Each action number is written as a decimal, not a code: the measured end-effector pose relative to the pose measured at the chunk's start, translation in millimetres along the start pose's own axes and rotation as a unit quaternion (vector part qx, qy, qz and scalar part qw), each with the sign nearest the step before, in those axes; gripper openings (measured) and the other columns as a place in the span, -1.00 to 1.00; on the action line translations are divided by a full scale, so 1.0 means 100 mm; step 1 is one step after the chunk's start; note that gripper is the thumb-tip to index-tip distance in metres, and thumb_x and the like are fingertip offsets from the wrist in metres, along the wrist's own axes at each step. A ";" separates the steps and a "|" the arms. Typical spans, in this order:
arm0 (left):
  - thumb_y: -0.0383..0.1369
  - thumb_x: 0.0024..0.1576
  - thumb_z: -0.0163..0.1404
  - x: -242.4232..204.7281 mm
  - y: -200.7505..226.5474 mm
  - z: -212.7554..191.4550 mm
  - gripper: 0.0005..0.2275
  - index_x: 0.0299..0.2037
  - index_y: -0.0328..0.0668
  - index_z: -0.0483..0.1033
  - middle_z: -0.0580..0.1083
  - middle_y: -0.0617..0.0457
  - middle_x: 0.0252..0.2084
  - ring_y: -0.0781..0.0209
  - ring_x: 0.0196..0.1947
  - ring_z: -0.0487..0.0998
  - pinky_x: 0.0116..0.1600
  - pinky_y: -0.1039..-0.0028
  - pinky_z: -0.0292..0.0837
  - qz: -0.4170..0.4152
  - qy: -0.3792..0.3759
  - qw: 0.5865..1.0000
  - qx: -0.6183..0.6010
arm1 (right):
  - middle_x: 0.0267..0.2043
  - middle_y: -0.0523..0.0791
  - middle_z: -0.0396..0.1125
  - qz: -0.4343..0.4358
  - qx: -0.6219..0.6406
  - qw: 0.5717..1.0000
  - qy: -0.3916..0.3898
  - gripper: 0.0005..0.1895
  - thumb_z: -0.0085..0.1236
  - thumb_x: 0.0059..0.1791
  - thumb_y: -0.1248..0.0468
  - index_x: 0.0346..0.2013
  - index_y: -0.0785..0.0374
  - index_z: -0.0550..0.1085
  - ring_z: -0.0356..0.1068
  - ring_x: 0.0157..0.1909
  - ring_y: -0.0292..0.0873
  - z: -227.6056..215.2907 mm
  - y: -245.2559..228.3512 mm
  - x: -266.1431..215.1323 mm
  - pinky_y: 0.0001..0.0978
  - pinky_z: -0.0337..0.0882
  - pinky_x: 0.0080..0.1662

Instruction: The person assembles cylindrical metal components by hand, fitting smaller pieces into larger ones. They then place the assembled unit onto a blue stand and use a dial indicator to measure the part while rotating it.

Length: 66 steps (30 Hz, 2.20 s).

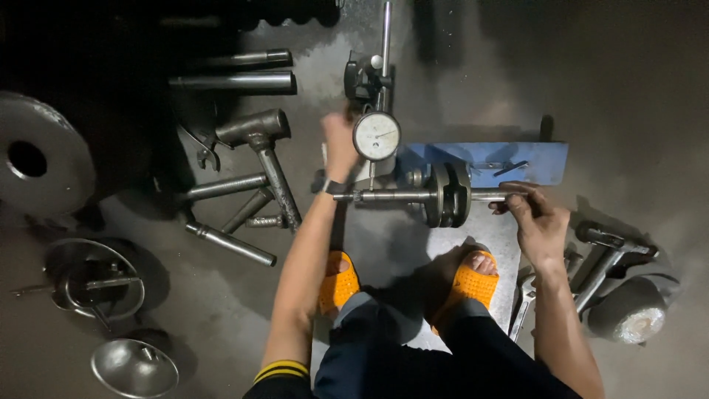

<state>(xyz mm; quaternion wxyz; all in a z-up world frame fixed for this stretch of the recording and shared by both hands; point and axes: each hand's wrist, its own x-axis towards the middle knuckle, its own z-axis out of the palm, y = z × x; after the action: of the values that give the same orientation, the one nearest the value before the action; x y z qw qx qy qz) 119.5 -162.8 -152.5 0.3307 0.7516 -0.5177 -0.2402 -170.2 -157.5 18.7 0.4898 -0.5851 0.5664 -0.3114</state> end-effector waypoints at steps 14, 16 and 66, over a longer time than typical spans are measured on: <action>-0.12 -0.10 0.12 0.29 0.97 -0.45 -0.68 -0.50 -0.29 0.47 0.41 -0.01 -0.56 0.19 -0.52 0.49 -0.40 0.50 0.40 -0.311 -0.036 0.743 -0.592 | -0.25 0.19 0.32 0.007 0.016 1.000 -0.015 -0.81 0.04 -0.03 0.41 -0.19 0.53 0.40 0.37 -0.30 -0.01 -0.05 -0.01 0.03 -0.25 0.38 -0.27; -0.24 -0.16 0.17 0.30 0.93 -0.33 -0.75 -0.57 -0.29 0.48 0.40 -0.03 -0.63 0.21 -0.60 0.48 -0.48 0.53 0.39 -0.337 -0.003 0.723 -0.603 | -0.24 0.19 0.32 -0.002 0.002 1.000 -0.023 -0.81 0.04 -0.02 0.40 -0.20 0.53 0.41 0.37 -0.28 -0.02 -0.07 0.04 0.02 -0.25 0.36 -0.27; -0.24 0.06 -0.04 -0.05 0.20 0.02 -0.72 -0.11 -0.23 0.45 0.47 0.03 -0.16 0.15 -0.16 0.49 -0.03 0.40 0.41 -0.426 0.058 0.581 -0.691 | -0.47 0.20 0.28 0.030 0.100 0.993 -0.061 -0.57 -0.17 0.03 0.15 -0.29 0.56 0.42 0.35 -0.54 0.05 -0.13 0.11 0.14 -0.18 0.39 -0.50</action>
<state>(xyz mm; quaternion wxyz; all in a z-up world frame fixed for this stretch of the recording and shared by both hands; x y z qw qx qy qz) 103.9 -163.6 -138.5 0.6393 0.4424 0.2045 -0.5948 -183.5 -172.8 9.7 0.5888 -0.5340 0.5184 -0.3153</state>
